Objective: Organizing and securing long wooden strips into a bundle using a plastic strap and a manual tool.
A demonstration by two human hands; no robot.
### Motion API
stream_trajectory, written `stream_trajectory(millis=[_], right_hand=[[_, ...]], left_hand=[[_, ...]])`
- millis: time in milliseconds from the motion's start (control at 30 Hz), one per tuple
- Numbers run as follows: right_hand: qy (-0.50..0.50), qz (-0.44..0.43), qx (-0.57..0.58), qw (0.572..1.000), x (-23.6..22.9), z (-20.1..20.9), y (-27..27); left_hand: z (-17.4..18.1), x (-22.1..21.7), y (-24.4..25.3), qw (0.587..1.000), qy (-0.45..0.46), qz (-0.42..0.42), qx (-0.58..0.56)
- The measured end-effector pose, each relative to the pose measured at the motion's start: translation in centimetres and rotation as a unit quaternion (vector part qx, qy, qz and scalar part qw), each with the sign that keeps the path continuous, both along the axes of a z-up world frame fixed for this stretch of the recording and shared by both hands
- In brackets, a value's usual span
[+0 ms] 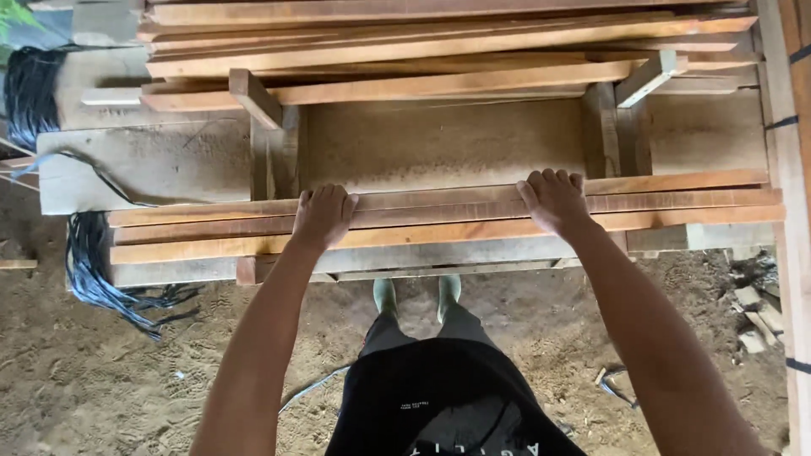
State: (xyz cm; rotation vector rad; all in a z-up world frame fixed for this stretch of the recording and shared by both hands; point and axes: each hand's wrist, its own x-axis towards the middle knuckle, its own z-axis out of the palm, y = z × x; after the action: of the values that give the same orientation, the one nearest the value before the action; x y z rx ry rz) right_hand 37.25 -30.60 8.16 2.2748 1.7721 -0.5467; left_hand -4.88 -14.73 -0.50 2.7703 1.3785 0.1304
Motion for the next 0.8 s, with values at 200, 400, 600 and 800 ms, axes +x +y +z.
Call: stream_trajectory(millis=[200,400,600,800], right_hand=[[-0.076,0.049,0.291,0.952,2.1,-7.0,-1.6],[-0.079,0.053,0.317,0.944,0.7,-5.8,-0.4],[-0.122,0.1,0.352,0.923,-3.8,-6.7,2.0],[0.001,0.134,0.353,0.926,-10.7,-6.3,4.3]], left_hand=[[-0.3,-0.1,-0.7,0.995,-0.058,-0.021,0.077],[4.5,2.8,-2.5,0.964,-0.123,-0.002,0.236],[-1.4,7.0,-1.6,0.972,-0.095,-0.043,0.209],[0.8,13.4,-4.6,0.967,-0.185,-0.05,0.169]])
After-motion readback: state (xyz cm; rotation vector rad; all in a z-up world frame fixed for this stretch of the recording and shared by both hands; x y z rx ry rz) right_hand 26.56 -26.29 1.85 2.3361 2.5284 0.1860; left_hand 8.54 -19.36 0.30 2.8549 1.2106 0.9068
